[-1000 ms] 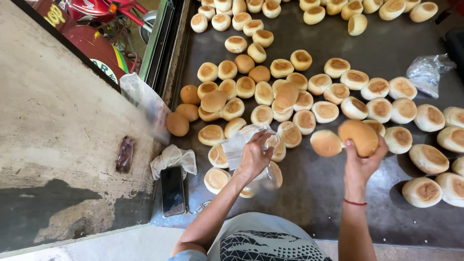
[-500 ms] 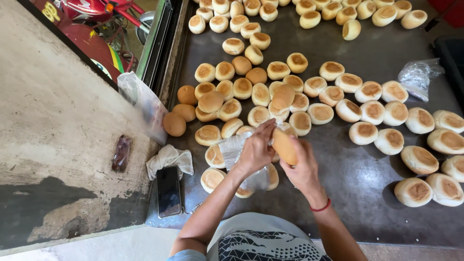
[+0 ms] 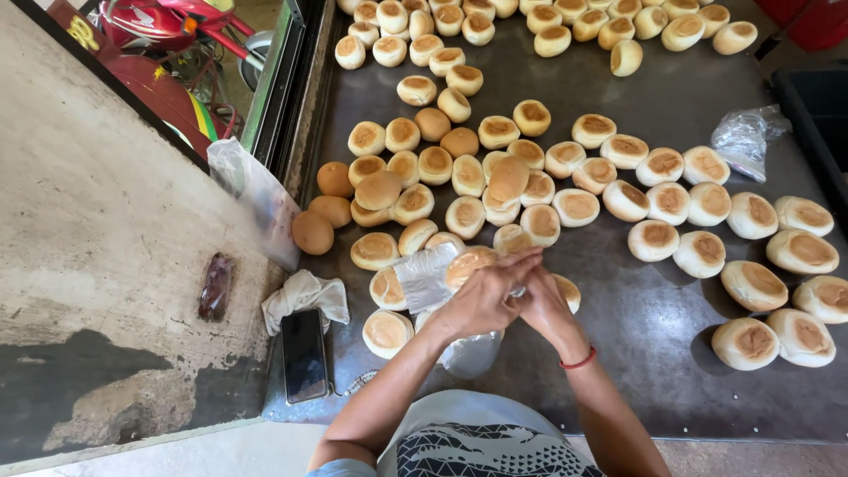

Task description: The person opens clear plastic bags and packs baked bread rolls into them by hand.

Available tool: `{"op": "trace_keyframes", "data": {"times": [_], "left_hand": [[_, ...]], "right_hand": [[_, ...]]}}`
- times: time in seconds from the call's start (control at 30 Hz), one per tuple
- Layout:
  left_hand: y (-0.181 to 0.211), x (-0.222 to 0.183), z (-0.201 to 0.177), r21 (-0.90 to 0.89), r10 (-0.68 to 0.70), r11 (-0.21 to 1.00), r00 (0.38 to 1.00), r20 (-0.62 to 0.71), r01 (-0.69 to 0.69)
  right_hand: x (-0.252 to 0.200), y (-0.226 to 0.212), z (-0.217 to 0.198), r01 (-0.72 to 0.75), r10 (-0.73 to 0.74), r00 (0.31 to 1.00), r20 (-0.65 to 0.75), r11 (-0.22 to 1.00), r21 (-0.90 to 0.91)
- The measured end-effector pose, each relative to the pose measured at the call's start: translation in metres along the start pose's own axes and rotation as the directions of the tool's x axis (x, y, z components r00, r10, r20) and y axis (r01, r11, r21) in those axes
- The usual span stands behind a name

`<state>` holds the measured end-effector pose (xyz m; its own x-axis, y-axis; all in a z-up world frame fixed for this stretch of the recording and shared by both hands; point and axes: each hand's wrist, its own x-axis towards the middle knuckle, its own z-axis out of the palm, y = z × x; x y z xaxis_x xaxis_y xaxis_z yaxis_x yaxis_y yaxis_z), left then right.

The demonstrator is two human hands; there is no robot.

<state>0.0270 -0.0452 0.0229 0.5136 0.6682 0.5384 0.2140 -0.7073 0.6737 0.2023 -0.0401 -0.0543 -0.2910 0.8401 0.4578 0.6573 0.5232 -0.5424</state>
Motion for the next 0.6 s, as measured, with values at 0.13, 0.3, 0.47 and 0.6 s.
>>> {"op": "trace_keyframes", "data": {"times": [0.13,0.3,0.47,0.6], "left_hand": [[-0.012,-0.007,-0.048,-0.029,-0.24,0.969,0.967,0.087,0.244],[-0.011,-0.018,-0.072,0.0,-0.303,0.952,0.944,0.129,0.306],[-0.02,-0.009,-0.049,0.138,-0.163,0.978,0.986,0.026,0.158],[-0.012,-0.002,-0.041,0.065,-0.308,0.945,0.938,-0.162,0.321]], "right_hand": [[-0.003,-0.004,-0.031,-0.084,0.063,0.992,0.109,0.975,0.207],[-0.009,0.002,-0.071,-0.259,0.093,0.955,0.283,0.73,0.633],[0.012,-0.022,-0.062,-0.121,0.086,0.992,0.09,0.837,0.534],[0.023,-0.067,-0.046,0.288,-0.301,0.939,-0.167,0.953,-0.1]]}}
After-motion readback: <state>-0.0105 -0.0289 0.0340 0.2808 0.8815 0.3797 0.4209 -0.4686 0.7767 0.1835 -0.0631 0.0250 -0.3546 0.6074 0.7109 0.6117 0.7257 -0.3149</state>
